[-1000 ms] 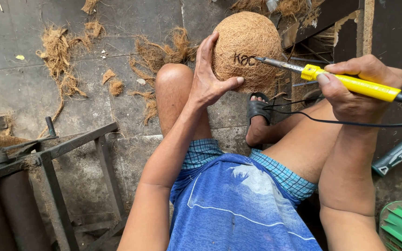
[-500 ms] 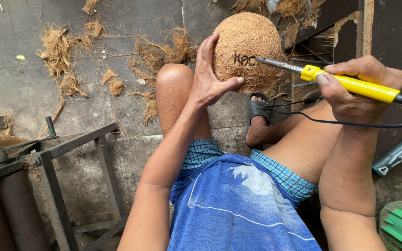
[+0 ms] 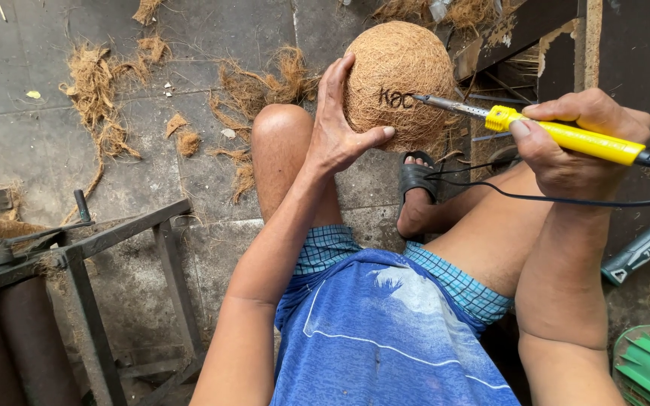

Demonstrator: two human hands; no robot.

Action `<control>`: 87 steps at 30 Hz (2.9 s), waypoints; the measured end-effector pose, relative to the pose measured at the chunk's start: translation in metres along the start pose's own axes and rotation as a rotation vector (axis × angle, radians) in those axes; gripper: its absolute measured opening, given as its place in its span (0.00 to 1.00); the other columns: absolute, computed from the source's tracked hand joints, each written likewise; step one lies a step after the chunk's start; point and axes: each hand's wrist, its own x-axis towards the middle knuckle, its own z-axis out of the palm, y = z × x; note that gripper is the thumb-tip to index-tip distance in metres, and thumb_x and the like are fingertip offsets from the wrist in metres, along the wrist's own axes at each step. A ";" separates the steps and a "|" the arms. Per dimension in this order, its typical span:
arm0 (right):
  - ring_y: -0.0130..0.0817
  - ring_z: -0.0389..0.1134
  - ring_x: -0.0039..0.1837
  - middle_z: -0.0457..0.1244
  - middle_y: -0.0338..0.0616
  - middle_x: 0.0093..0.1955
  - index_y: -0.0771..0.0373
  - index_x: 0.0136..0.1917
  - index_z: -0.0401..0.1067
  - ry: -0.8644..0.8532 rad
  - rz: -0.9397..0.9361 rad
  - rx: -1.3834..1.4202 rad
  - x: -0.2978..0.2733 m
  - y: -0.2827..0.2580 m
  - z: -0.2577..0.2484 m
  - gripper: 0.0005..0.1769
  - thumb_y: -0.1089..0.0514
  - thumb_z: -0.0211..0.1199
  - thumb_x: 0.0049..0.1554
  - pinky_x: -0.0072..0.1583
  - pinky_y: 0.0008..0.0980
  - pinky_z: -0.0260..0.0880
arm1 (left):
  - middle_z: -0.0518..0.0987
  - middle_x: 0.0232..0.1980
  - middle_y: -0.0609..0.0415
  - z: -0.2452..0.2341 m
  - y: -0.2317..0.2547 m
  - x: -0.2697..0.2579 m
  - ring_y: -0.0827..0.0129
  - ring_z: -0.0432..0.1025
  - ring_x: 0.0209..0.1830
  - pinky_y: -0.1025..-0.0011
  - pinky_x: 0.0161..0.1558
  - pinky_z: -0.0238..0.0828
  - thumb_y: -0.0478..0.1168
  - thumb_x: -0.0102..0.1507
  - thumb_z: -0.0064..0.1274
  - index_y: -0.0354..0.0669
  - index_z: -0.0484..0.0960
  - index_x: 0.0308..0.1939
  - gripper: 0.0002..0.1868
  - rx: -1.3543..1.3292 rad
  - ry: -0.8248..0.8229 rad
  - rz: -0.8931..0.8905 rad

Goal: Engraving letters onto a coconut shell using a wood-burning tool.

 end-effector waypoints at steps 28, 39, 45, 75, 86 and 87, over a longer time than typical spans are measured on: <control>0.39 0.74 0.38 0.70 0.49 0.33 0.66 0.35 0.76 0.770 0.770 1.168 0.047 0.046 0.083 0.20 0.45 0.69 0.45 0.44 0.38 0.82 | 0.49 0.80 0.43 -0.007 0.027 -0.009 0.51 0.46 0.83 0.47 0.80 0.44 0.62 0.52 0.63 0.55 0.47 0.77 0.57 -0.107 0.006 0.053; 0.41 0.75 0.44 0.70 0.51 0.31 0.69 0.29 0.76 0.709 0.984 1.454 0.034 0.094 0.134 0.21 0.46 0.67 0.44 0.56 0.47 0.80 | 0.43 0.82 0.41 -0.006 0.043 -0.038 0.51 0.39 0.84 0.48 0.80 0.40 0.63 0.57 0.54 0.49 0.52 0.75 0.49 -0.411 0.148 -0.015; 0.45 0.76 0.47 0.69 0.49 0.32 0.61 0.37 0.76 0.736 0.956 1.451 0.017 0.140 0.145 0.17 0.45 0.69 0.45 0.60 0.54 0.79 | 0.41 0.81 0.37 0.019 0.055 -0.049 0.49 0.38 0.81 0.55 0.78 0.38 0.48 0.53 0.65 0.39 0.50 0.74 0.53 -0.469 0.347 -0.170; 0.32 0.71 0.41 0.66 0.47 0.39 0.58 0.51 0.69 0.628 0.558 0.797 -0.020 0.005 0.037 0.14 0.52 0.65 0.54 0.36 0.25 0.68 | 0.74 0.65 0.50 0.036 0.066 -0.084 0.55 0.68 0.64 0.45 0.58 0.71 0.34 0.62 0.57 0.51 0.65 0.68 0.31 -1.388 0.195 -0.539; 0.49 0.65 0.33 0.56 0.59 0.39 0.73 0.52 0.65 0.696 0.263 0.244 -0.087 -0.042 0.014 0.16 0.56 0.60 0.58 0.34 0.34 0.63 | 0.73 0.65 0.48 0.040 0.055 -0.077 0.54 0.67 0.65 0.43 0.60 0.69 0.31 0.65 0.54 0.49 0.65 0.69 0.30 -1.477 0.175 -0.497; 0.52 0.66 0.34 0.56 0.60 0.38 0.73 0.51 0.62 0.662 0.225 0.223 -0.082 -0.051 0.018 0.15 0.57 0.60 0.60 0.34 0.36 0.64 | 0.73 0.66 0.49 0.042 0.053 -0.075 0.55 0.67 0.65 0.43 0.60 0.69 0.30 0.64 0.53 0.51 0.65 0.69 0.29 -1.469 0.197 -0.500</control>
